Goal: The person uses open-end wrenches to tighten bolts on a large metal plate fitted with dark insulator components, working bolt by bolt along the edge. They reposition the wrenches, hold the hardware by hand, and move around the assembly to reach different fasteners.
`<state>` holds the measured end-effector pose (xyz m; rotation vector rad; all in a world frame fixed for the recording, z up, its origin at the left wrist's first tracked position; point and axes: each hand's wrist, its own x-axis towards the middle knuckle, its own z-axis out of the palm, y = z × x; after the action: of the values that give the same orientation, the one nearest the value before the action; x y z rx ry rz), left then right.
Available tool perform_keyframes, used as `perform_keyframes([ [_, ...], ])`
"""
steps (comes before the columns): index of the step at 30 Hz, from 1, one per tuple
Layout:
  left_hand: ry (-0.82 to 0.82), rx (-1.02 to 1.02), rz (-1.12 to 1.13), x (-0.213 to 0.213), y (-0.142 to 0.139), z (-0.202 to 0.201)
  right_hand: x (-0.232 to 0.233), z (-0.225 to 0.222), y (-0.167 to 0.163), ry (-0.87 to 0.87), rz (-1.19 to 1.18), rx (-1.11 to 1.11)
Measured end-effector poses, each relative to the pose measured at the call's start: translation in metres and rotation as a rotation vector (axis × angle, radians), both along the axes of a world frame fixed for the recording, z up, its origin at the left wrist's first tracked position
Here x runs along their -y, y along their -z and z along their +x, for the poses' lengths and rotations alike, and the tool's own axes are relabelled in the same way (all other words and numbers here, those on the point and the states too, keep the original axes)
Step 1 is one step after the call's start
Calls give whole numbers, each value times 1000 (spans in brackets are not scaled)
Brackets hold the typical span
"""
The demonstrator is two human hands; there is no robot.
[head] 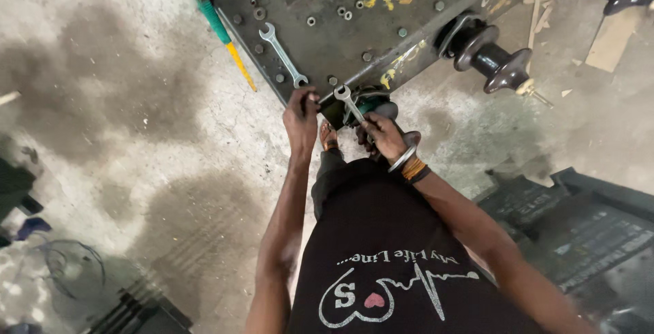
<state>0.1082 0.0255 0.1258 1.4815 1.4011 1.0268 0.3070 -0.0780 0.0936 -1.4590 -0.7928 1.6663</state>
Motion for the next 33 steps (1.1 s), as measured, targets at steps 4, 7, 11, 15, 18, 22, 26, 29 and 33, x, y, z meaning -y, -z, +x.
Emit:
perform_keyframes([
  [4, 2, -101, 29, 16, 1, 1, -12, -8, -8, 24, -6, -121],
  [7, -29, -51, -58, 20, 1, 6, -18, -23, -5, 88, -80, -303],
  [11, -27, -8, -74, 20, -2, 7, -10, -25, 17, 135, -171, -429],
  [15, 0, -73, -134, 23, -3, 7, 4, -6, 34, 233, -73, -69],
  [18, 15, -138, -96, 24, -1, 9, 4, 4, 32, 195, 53, -35],
  [22, 71, -126, 82, 15, 2, 14, -10, -8, 15, 74, 31, 93],
  [26, 109, -97, -54, 0, 0, 17, -25, -34, 9, 74, -8, -75],
  [29, 107, -107, -181, -10, -4, 18, -35, -48, 14, 18, 147, -48],
  [33, 67, -207, -31, -16, -4, 19, -39, -56, 17, 68, 95, -154],
])
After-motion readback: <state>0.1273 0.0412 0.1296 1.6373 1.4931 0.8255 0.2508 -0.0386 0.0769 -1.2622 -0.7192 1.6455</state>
